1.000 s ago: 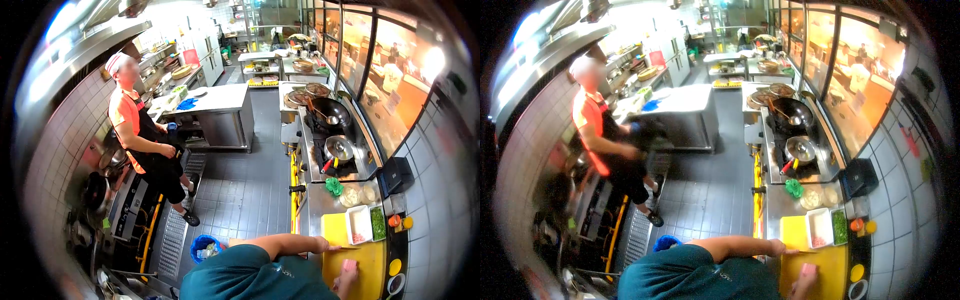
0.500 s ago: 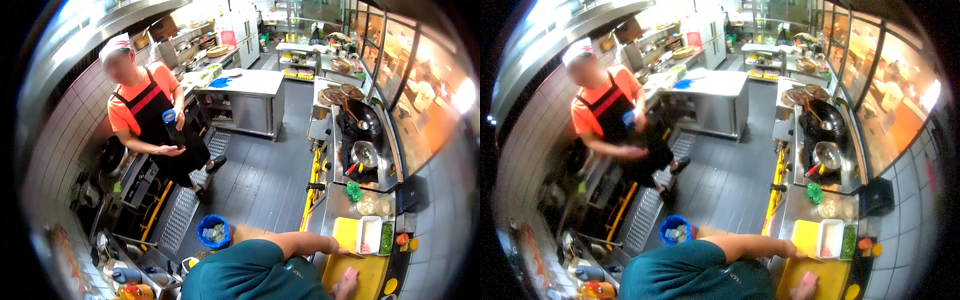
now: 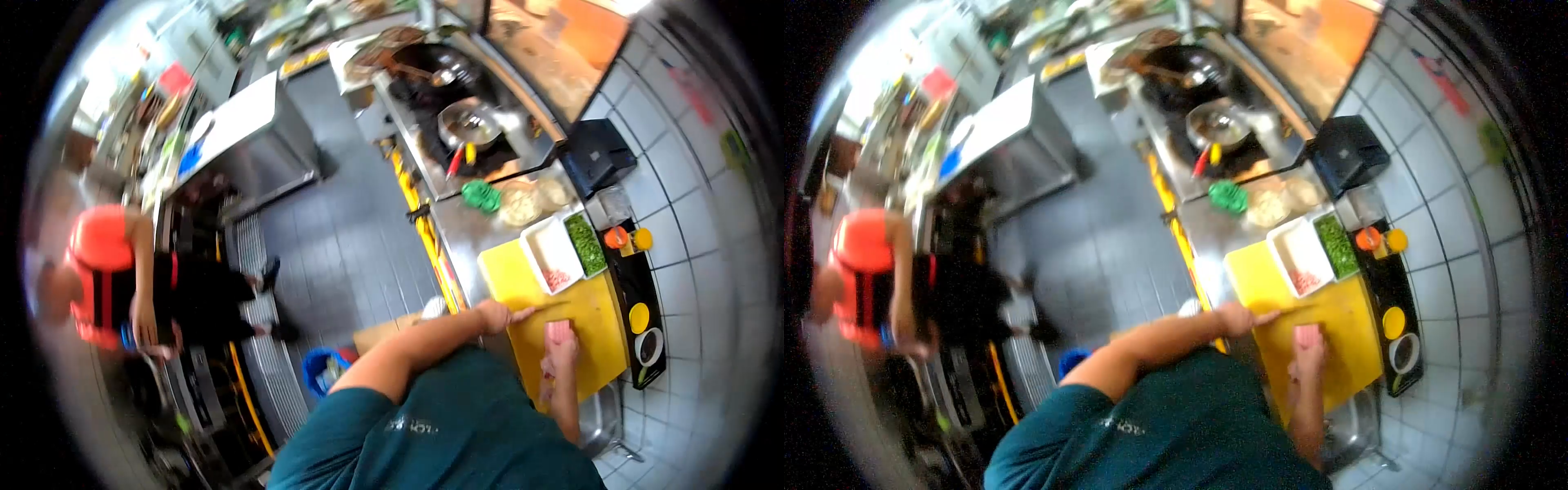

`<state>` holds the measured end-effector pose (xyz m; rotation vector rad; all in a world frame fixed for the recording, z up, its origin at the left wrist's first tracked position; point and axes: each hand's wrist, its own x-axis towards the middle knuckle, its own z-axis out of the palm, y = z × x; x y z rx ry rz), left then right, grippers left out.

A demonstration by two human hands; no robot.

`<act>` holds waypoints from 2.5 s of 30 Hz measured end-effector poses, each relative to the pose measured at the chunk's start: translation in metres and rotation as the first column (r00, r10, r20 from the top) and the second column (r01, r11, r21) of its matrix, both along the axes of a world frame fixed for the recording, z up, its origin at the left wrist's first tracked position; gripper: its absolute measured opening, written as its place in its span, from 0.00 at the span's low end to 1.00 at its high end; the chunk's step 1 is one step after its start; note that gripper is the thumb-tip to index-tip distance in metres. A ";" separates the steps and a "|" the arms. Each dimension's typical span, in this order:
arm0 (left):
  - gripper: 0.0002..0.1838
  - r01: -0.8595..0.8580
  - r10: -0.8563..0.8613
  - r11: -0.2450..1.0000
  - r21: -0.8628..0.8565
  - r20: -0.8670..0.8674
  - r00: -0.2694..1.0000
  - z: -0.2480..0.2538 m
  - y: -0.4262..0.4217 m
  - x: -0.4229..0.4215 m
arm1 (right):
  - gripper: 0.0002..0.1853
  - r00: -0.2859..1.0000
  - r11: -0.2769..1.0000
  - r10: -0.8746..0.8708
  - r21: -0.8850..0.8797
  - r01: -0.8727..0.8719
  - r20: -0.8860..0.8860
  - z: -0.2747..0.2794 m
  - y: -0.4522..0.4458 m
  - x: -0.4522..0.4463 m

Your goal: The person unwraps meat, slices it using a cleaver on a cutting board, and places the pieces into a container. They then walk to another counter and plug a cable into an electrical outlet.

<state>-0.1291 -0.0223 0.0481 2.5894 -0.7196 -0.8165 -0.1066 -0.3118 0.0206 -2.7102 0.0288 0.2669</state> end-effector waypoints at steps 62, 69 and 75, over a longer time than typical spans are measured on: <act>0.46 -0.063 0.060 0.994 0.093 0.036 0.998 0.007 -0.006 -0.006 | 0.27 0.906 0.998 0.032 0.040 -0.054 0.421 -0.011 0.011 -0.003; 0.42 -0.065 0.064 0.991 0.116 0.006 0.998 -0.005 -0.013 -0.002 | 0.06 0.605 0.879 0.447 -0.198 -0.433 0.659 -0.010 0.005 0.015; 0.39 -0.083 0.108 0.991 0.106 -0.252 0.962 0.027 -0.013 -0.001 | 0.09 0.608 0.868 0.490 -0.284 -0.407 0.624 -0.010 -0.008 0.001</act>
